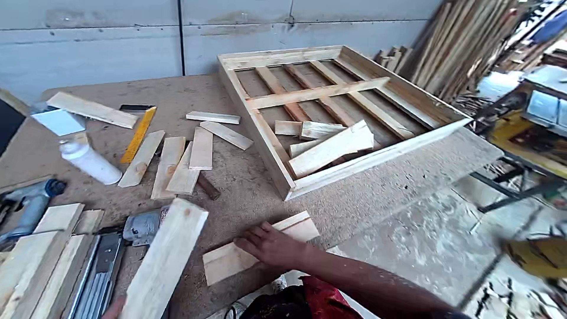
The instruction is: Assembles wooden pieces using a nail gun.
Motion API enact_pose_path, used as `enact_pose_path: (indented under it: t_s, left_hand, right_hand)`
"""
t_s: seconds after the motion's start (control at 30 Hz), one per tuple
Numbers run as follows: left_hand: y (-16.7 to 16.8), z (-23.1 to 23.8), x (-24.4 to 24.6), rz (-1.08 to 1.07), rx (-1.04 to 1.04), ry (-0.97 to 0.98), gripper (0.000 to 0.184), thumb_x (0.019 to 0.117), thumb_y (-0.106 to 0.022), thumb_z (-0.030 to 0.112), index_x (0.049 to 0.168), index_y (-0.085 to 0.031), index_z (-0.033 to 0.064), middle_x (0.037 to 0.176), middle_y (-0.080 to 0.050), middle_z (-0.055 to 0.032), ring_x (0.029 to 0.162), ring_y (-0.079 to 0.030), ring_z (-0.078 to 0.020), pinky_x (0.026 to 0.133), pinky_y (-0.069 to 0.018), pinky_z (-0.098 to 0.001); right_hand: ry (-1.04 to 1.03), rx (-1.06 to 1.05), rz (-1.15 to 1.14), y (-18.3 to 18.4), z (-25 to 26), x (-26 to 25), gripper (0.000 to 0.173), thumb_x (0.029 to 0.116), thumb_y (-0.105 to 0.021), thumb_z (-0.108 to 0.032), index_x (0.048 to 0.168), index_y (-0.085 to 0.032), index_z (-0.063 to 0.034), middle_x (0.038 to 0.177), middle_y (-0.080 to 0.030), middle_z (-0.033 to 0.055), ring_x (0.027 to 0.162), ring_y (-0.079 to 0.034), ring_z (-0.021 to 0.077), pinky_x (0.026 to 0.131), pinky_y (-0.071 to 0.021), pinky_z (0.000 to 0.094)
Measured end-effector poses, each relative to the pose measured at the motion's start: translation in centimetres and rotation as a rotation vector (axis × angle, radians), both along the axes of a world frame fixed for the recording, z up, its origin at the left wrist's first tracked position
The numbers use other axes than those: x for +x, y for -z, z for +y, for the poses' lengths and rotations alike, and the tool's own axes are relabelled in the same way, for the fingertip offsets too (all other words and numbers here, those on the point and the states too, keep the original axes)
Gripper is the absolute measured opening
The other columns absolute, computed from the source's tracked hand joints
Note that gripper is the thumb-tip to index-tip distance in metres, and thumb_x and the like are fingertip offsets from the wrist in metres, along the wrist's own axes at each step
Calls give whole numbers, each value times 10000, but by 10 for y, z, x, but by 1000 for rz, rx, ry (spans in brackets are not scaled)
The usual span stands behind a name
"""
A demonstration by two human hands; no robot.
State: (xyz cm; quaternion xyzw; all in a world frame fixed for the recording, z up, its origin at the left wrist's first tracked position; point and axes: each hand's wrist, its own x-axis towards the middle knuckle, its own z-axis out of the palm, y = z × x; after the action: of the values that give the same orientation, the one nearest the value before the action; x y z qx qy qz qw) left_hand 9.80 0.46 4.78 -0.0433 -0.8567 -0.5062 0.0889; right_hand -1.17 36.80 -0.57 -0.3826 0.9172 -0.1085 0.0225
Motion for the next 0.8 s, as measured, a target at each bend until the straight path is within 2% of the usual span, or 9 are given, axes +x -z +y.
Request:
enact_pose_path:
  t_s: [0.07, 0.13, 0.23, 0.3, 0.4, 0.47, 0.53, 0.67, 0.8]
  left_hand:
    - [-7, -3, -12, -10, -166, 58, 921, 778, -827, 317, 1468, -414, -130, 1455, -453, -391, 1361, -476, -442, 1143, -414, -511]
    - [-12, 4, -23, 13, -306, 150, 919, 740, -845, 320, 1490, -460, -42, 1469, -479, -342, 1343, -465, -519, 1122, -387, -627]
    - [-4, 38, -49, 114, -466, 324, 853, 784, -788, 435, 1525, -487, 139, 1503, -528, -149, 1346, -513, -384, 1074, -419, -632]
    - [11, 68, -71, 129, -552, 430, 801, 820, -766, 470, 1527, -495, 210, 1519, -530, -63, 1376, -505, -315, 1094, -410, -610]
    - [41, 107, -91, 87, -686, 532, 756, 808, -793, 371, 1501, -527, 226, 1547, -511, -41, 1437, -447, -338, 1124, -363, -642]
    - [52, 113, -83, 89, -712, 476, 708, 817, -791, 327, 1476, -552, 227, 1576, -474, -58, 1441, -442, -356, 1114, -392, -630]
    - [57, 105, -62, 98, -614, 338, 750, 797, -824, 297, 1480, -547, 158, 1586, -441, -136, 1421, -455, -395, 1119, -423, -607]
    - [65, 112, -39, -78, -341, 33, 838, 792, -854, 250, 1506, -474, 31, 1418, -552, -250, 1280, -568, -411, 1073, -486, -564]
    - [56, 127, -30, -149, -195, -149, 719, 839, -814, 73, 1478, -486, 41, 1313, -648, -181, 1175, -659, -309, 1010, -552, -525]
  right_hand:
    - [142, -29, -107, 17, -3, 5, 878, 829, -834, -427, 1544, -417, -136, 1518, -529, 142, 1373, -524, 360, 1121, -405, 594]
    - [225, -74, -134, 7, 5, 20, 786, 902, -744, -475, 1540, -429, -141, 1528, -525, 118, 1421, -484, 321, 1183, -359, 558]
    - [255, -230, 49, 2, 39, 54, 402, 1013, -600, -466, 1237, -668, -139, 1190, -727, 52, 1197, -661, 226, 1085, -497, 426]
    - [280, -275, 196, 9, 66, 68, 319, 1024, -588, -448, 1108, -703, -162, 1028, -749, 12, 1050, -710, 178, 979, -555, 378]
    - [392, -238, 180, 9, 89, 73, 420, 974, -639, -519, 1233, -682, -191, 1191, -727, -1, 1163, -670, 180, 994, -542, 406]
    - [411, -206, 26, 1, 93, 63, 627, 901, -718, -553, 1397, -593, -192, 1447, -598, 17, 1374, -531, 214, 1115, -457, 461]
    - [381, -196, -101, -2, 95, 46, 829, 821, -803, -549, 1499, -486, -193, 1584, -458, 21, 1487, -391, 218, 1200, -357, 478]
    - [269, -195, -207, 6, 102, 20, 939, 808, -813, -564, 1566, -396, -200, 1602, -434, 19, 1505, -359, 202, 1255, -262, 466]
    - [165, -309, -107, 26, 101, 19, 868, 857, -755, -572, 1531, -456, -112, 1503, -539, 123, 1408, -485, 307, 1195, -357, 534]
